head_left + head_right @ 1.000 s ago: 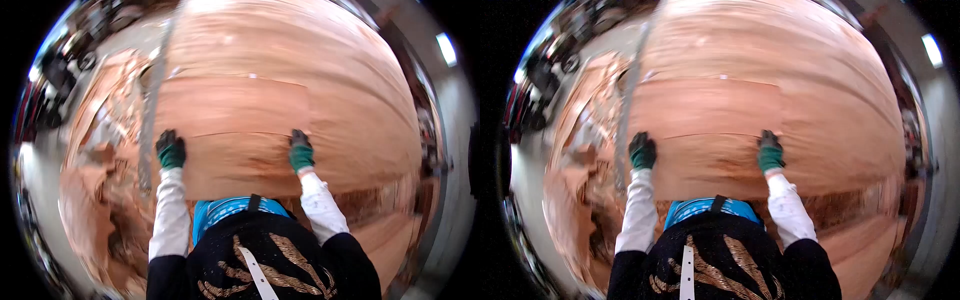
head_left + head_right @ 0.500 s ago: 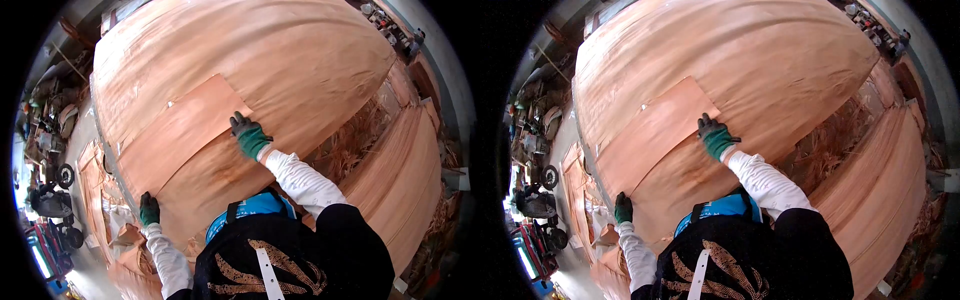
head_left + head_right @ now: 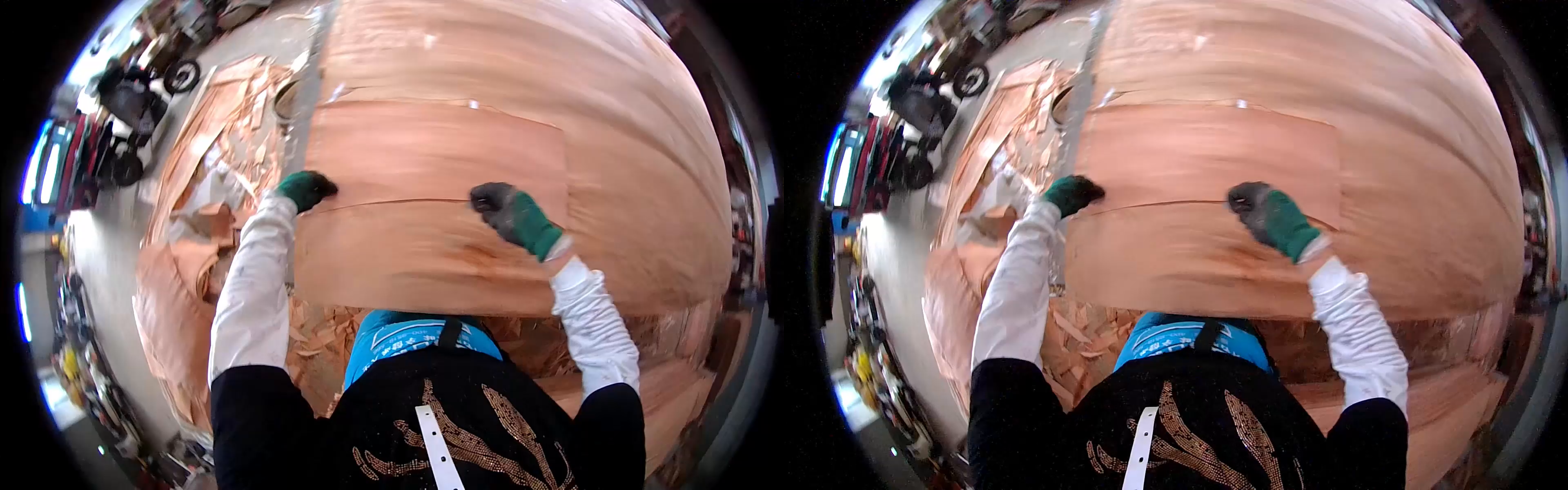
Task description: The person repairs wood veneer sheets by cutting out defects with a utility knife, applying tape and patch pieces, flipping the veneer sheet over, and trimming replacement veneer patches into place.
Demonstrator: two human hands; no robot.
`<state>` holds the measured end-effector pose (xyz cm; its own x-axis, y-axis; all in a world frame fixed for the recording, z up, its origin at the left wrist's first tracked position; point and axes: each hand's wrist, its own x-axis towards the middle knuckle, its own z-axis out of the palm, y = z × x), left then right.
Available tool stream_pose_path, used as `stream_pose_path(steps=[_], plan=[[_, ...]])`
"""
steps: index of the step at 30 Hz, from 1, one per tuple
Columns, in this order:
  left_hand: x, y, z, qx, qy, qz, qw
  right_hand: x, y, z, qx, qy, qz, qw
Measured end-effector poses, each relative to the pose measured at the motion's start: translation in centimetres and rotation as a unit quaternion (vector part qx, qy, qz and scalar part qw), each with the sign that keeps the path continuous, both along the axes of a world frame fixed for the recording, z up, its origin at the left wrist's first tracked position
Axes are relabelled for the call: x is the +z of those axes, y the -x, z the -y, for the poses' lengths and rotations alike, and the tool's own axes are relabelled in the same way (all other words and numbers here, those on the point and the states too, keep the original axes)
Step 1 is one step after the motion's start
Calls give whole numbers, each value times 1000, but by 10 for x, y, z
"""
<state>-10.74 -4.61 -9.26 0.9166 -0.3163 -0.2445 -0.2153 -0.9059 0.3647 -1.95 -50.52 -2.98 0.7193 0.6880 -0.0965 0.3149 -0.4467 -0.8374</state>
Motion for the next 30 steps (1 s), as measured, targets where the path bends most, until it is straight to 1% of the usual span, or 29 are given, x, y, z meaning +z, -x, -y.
stream_pose_path(steps=[1,2,3,4,5,6,7,8,9,11,12,15,16,17,18,19,20,21,24,27,28,30], plan=[[11,-3,1,-7,17,-13,1000,13,17,-42,0,12,50,999],[8,-13,-1,4,15,-64,998,9,22,-81,64,-19,38,997],[5,-18,-6,11,16,-113,993,-3,24,-123,124,16,92,988],[-4,-20,-19,-54,74,-85,992,-3,37,-159,99,-43,188,976],[-1,-22,-17,-48,45,-97,993,-6,43,-193,130,-33,225,965],[0,-20,-22,-74,74,-66,992,-12,49,-225,143,-4,233,962],[-1,-18,-26,-101,104,-34,989,-16,57,-248,157,-15,251,955],[-4,-16,-29,-57,139,-68,986,-31,63,-270,174,0,270,947],[-8,-15,-33,-59,159,-60,984,-51,64,-290,191,15,288,938],[-8,-12,-38,-69,196,-40,977,-75,67,-311,197,30,307,931],[-8,-11,-40,-82,189,-23,978,-78,69,-317,199,38,317,926],[-13,-10,-38,-56,197,-44,978,-79,72,-320,198,41,329,922],[-26,-9,-40,19,281,-102,954,-82,72,-322,212,55,348,912],[-47,-8,-42,91,359,-160,915,-87,72,-324,224,68,366,900],[-47,-9,-42,82,352,-150,920,-89,71,-327,236,82,385,888],[-36,-10,-40,74,346,-140,925,-88,72,-328,238,91,376,891],[-24,-9,-42,-16,253,-61,965,-88,74,-329,239,102,366,894],[-9,-9,-39,-108,155,19,982,-87,76,-329,238,112,355,897],[-7,-11,-37,-114,137,26,984,-84,73,-333,268,141,347,887],[-3,-13,-33,-64,177,-47,981,-60,62,-312,257,118,314,906],[4,-14,-31,-74,179,-65,979,-72,61,-308,236,145,301,913],[2,-14,-31,-91,167,-50,981,-70,41,-276,256,142,292,910]])
